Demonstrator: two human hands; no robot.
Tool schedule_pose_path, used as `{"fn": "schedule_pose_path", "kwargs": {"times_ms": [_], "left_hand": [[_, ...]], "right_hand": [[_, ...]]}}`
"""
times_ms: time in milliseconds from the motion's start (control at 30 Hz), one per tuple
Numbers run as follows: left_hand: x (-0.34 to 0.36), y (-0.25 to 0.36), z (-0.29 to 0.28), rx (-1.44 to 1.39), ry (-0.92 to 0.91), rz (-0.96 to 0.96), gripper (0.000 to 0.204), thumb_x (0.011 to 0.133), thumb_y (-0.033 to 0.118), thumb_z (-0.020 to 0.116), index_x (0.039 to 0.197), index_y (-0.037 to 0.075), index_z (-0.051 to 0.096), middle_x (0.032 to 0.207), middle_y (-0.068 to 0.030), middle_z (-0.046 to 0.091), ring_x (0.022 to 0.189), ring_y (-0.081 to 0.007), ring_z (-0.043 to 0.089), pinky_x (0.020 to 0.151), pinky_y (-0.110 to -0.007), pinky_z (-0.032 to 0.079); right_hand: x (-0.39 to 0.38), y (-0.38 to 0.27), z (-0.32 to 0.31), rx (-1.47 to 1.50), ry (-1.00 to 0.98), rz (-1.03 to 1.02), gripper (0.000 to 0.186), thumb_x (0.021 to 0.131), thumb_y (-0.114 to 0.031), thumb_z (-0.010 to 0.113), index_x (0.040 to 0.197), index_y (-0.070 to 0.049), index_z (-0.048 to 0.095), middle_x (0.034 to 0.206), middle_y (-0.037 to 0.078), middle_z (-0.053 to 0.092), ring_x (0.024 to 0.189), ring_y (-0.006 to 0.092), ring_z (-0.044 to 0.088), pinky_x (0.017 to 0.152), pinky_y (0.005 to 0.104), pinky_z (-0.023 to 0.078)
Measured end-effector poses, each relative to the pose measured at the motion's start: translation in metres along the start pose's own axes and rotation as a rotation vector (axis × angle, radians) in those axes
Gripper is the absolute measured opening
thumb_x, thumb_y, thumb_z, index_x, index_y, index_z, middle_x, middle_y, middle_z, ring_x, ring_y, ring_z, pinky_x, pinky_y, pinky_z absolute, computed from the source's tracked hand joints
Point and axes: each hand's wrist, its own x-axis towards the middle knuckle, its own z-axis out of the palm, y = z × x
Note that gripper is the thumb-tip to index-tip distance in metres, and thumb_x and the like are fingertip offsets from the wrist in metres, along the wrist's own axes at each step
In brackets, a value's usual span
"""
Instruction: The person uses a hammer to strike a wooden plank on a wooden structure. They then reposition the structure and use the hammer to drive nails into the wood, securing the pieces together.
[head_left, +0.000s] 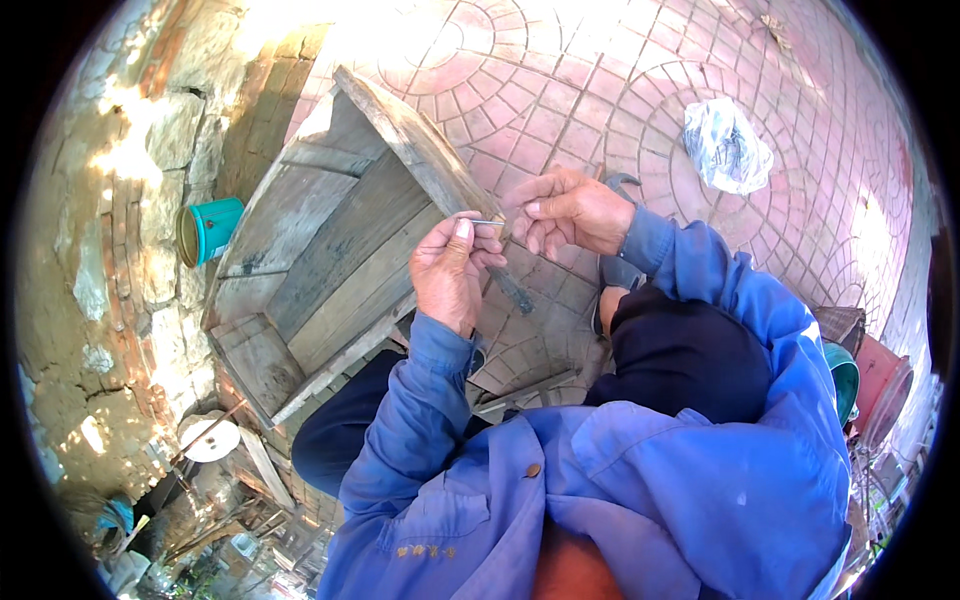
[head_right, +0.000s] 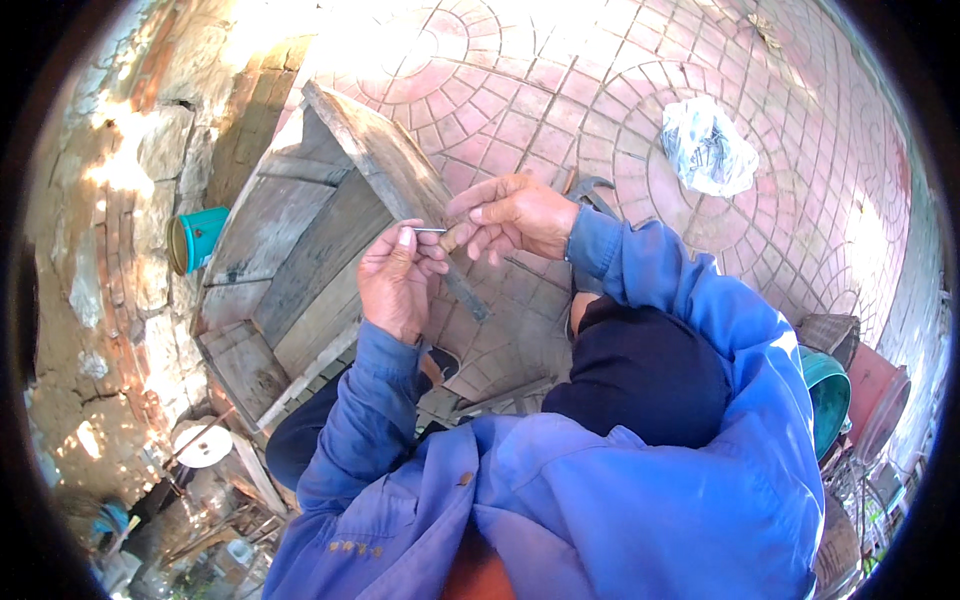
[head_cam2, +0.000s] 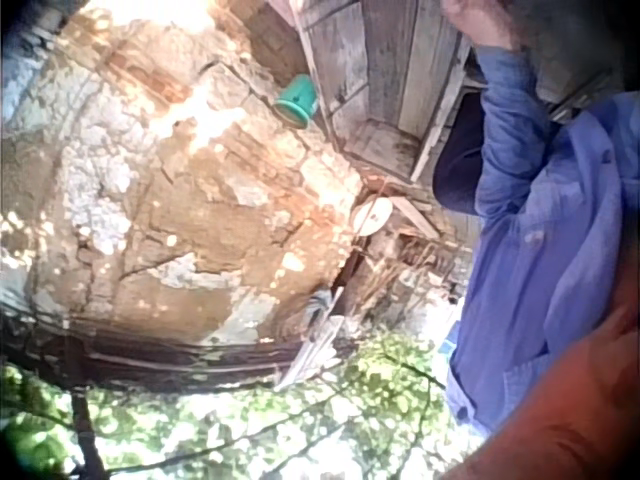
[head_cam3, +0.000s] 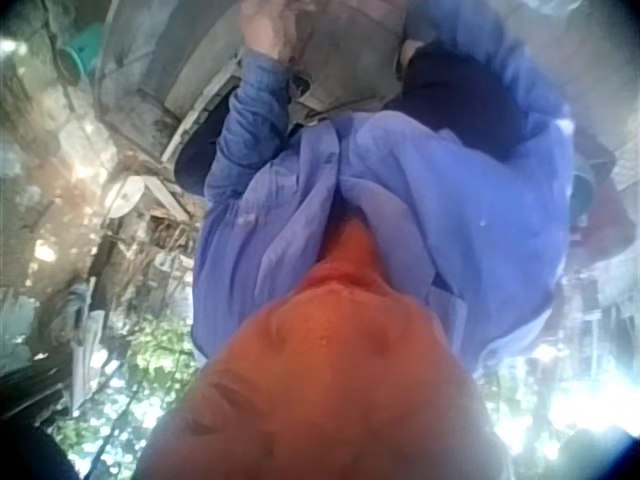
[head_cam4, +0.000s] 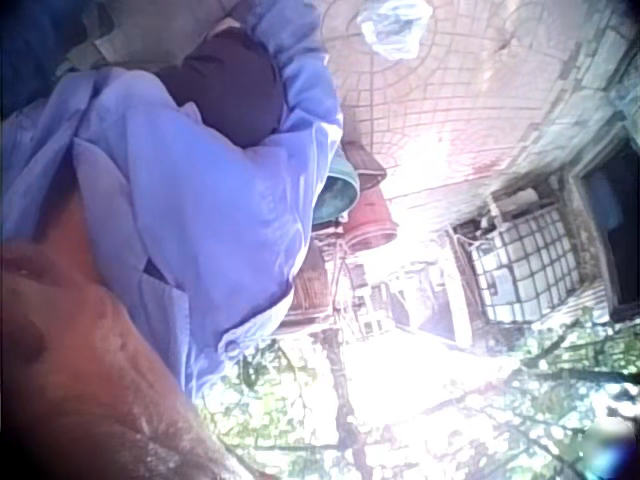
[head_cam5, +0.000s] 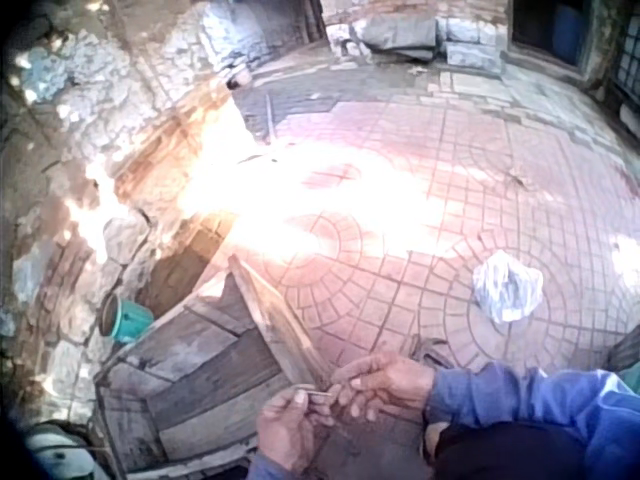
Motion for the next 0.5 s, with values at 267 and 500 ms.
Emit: {"fn": "schedule_pose_path", "kwargs": {"times_ms": [267,500], "left_hand": [[0.016,0.004,-0.010,0.401,0.233,0.346,0.014,0.100,0.007,0.060,0.106,-0.003,0.068,0.091,-0.0111,0.070,0.076,-0.0165,0.066,0.066,-0.032,0.059],[0.043,-0.007,-0.029,0.490,0.470,0.409,0.009,0.097,0.005,0.064,0.101,-0.001,0.069,0.096,-0.0060,0.069,0.085,-0.0136,0.065,0.077,-0.030,0.057]], "right_hand": [[-0.008,0.026,-0.067,-0.485,0.268,-0.115,0.027,0.097,-0.011,0.059,0.119,0.002,0.064,0.097,0.014,0.072,0.076,0.0188,0.071,0.058,0.0293,0.059],[-0.052,0.089,-0.261,-1.356,1.303,0.047,0.042,0.086,-0.026,0.070,0.122,-0.003,0.065,0.119,0.025,0.064,0.113,0.0430,0.061,0.096,0.0490,0.049]]}}
